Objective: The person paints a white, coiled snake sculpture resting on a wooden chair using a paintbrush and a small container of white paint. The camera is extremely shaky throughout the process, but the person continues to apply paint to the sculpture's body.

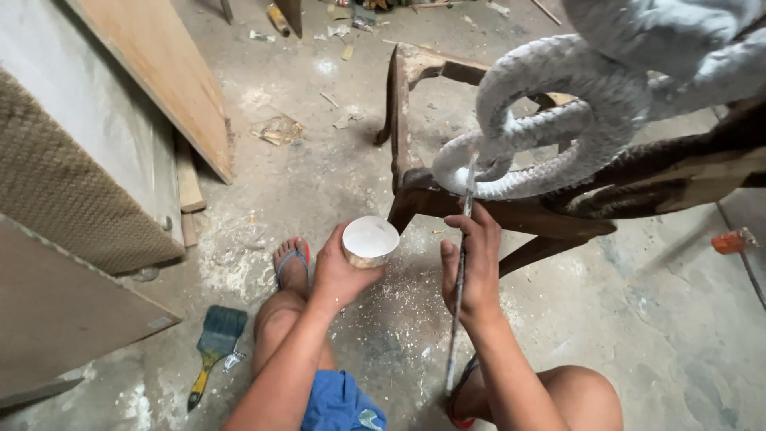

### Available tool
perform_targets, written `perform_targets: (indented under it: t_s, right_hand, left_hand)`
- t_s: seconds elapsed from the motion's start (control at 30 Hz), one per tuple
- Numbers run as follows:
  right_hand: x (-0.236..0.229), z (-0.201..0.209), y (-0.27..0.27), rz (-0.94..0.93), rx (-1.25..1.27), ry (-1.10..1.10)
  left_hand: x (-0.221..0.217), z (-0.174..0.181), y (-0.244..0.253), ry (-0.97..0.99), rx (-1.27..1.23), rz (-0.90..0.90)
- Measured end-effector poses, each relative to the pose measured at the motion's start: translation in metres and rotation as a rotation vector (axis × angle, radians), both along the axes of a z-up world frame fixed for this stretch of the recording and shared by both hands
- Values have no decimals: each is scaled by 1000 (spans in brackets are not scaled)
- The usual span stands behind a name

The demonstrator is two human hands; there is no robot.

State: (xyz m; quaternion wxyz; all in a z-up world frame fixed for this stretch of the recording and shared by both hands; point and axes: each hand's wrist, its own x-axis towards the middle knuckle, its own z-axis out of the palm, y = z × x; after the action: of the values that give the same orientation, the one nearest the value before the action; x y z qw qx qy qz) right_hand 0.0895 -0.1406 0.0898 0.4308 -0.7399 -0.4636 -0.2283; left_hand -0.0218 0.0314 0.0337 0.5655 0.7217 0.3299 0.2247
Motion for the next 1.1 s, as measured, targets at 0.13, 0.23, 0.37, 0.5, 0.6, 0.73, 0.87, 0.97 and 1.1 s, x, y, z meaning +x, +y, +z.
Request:
perform_targets:
  t_s: [0.13, 0.23, 0.37, 0.5, 0.6, 0.73, 0.87, 0.97, 1.1]
  right_hand:
    - [6, -23, 3, -40, -126, -25]
    - [9, -40, 4, 0, -225, 6]
    - [18, -24, -13, -9, -56, 66]
    - [14, -3, -22, -31, 160, 4]
    - [32, -43, -22, 59, 43, 47]
    - [35, -27, -46, 157, -17, 133]
    - [37, 29, -63, 209, -129, 390]
    - [35, 56, -64, 141, -137, 564]
    - [41, 39, -68, 49, -126, 676]
  left_hand:
    - [1, -3, -1, 15, -5, -1]
    - [1, -4, -1, 31, 1, 0]
    - [-1, -4, 0, 63, -3, -24]
    - [6, -21, 4, 82, 40, -26]
    - [4, -8, 0, 76, 30, -44]
    - [2, -8, -8, 113, 10, -44]
    - [5, -20, -16, 68, 23, -94]
    - [11, -30, -21, -3, 48, -139]
    - [14, -29, -31, -62, 86, -195]
